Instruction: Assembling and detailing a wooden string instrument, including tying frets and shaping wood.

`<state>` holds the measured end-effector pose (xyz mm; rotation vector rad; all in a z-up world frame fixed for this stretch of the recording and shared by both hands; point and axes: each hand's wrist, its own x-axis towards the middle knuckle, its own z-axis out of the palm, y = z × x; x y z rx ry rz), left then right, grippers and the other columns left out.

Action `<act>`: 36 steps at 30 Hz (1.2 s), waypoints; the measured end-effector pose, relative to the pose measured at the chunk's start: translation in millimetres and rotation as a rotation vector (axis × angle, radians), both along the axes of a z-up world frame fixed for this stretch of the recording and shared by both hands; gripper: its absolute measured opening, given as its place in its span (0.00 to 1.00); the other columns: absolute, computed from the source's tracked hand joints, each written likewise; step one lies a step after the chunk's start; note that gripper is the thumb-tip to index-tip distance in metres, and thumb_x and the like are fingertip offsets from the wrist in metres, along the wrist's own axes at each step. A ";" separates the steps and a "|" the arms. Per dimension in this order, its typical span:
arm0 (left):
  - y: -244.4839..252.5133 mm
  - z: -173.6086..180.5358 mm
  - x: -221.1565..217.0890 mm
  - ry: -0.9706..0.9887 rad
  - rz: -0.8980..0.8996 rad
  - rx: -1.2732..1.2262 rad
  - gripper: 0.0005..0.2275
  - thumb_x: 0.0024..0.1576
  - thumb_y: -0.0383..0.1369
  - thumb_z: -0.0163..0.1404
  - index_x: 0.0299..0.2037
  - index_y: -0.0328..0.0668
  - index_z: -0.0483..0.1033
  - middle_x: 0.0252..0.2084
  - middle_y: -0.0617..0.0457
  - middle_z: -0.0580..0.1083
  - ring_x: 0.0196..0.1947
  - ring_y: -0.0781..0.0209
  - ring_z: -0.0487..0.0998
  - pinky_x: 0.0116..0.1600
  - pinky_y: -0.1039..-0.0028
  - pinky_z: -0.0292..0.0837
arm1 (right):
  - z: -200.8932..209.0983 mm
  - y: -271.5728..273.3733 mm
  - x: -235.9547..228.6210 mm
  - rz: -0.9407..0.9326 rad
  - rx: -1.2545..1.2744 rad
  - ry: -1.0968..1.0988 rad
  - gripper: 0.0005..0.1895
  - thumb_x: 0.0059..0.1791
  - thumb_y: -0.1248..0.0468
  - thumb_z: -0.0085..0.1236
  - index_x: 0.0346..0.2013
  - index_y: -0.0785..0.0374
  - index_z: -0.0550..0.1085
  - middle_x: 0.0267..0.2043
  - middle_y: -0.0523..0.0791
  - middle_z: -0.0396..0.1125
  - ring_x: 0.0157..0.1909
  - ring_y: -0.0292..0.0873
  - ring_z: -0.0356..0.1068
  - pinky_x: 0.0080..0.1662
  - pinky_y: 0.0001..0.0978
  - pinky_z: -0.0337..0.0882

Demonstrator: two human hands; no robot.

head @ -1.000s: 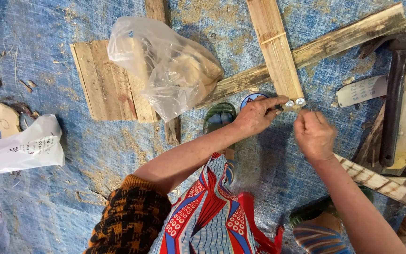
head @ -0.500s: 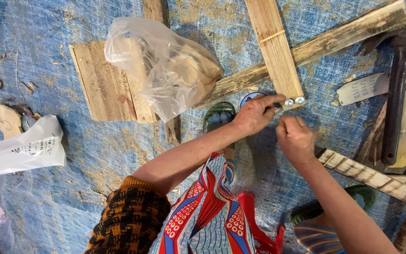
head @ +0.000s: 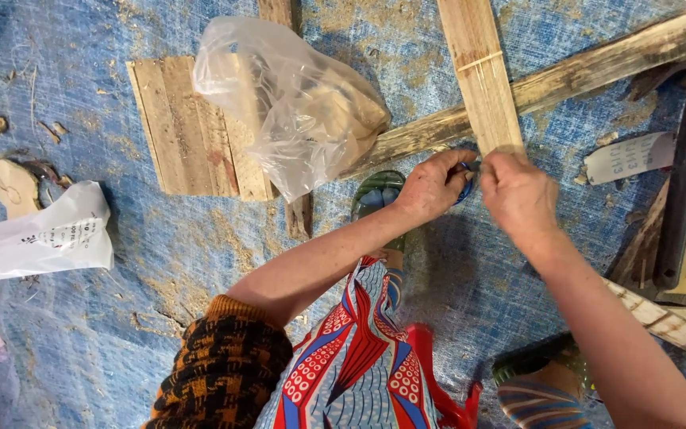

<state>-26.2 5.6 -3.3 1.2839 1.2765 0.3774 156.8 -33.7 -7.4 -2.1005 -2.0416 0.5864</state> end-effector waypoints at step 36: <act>-20.2 2.1 8.1 0.014 -0.093 -0.064 0.12 0.61 0.34 0.52 0.55 0.51 0.79 0.43 0.45 0.80 0.47 0.42 0.83 0.46 0.56 0.83 | 16.1 -65.9 11.5 -0.097 0.189 0.206 0.03 0.51 0.70 0.62 0.36 0.58 0.79 0.29 0.44 0.70 0.30 0.51 0.74 0.30 0.40 0.72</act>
